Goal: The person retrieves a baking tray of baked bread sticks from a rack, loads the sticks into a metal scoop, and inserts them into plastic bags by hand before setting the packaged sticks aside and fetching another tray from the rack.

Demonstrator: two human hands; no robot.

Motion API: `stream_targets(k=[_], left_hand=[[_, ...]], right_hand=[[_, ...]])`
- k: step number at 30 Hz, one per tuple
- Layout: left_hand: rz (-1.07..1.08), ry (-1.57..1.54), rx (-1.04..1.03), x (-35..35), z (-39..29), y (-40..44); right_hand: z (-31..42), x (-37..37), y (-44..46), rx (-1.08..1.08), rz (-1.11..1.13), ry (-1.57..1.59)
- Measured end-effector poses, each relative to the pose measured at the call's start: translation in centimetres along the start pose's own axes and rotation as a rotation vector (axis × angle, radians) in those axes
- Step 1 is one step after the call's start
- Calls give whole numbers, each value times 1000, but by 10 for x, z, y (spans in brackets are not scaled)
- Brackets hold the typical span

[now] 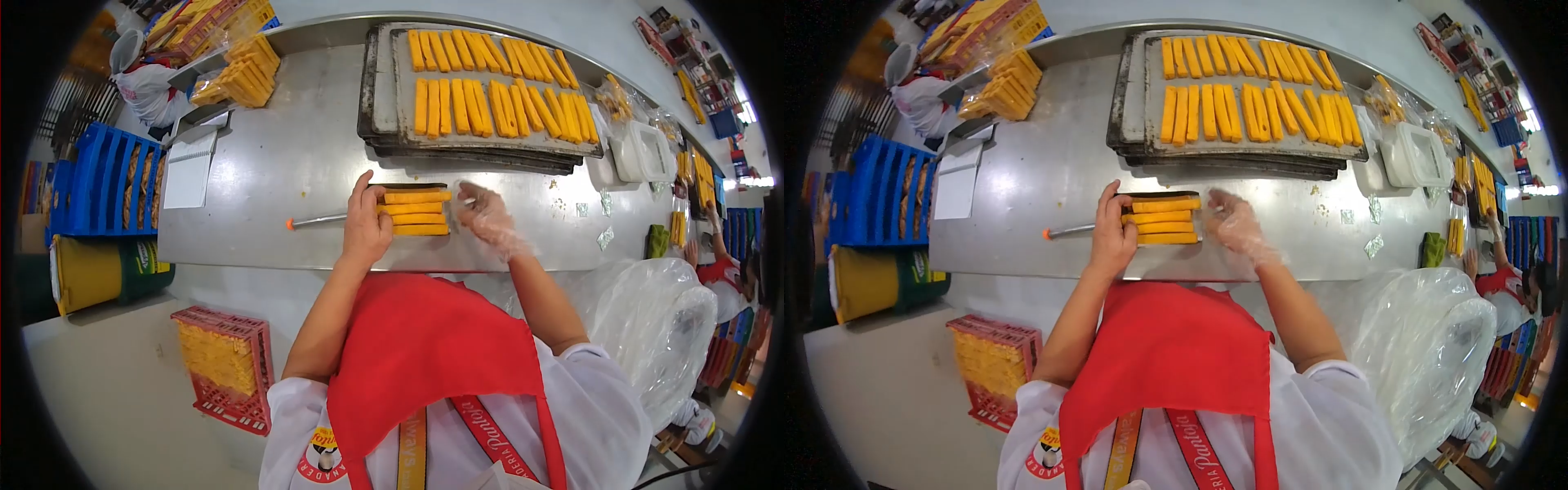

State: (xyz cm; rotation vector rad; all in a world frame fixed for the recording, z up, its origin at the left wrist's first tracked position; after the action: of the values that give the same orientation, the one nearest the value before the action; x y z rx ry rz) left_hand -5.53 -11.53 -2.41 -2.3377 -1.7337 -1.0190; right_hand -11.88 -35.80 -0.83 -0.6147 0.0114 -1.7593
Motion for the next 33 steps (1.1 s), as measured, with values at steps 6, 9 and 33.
stream_targets(k=[6,9,33], left_hand=[[-31,13,-82,-8,-7,6],[-20,7,-66,-8,-8,8],[-14,-56,-77,-6,0,8]], right_hand=[[9,-11,20,570,-202,-266],[65,17,25,552,-361,-274],[109,4,54,353,-457,-827]])
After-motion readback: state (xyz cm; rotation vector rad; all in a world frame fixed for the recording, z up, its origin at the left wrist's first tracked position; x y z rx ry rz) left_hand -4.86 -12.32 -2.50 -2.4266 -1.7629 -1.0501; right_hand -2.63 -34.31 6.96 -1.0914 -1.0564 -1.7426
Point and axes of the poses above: each hand's wrist, its own y-axis towards the middle knuckle, its own x-axis out of the back of the hand, z = x × y, the point moved 2 cm from there along y, towards the middle knuckle
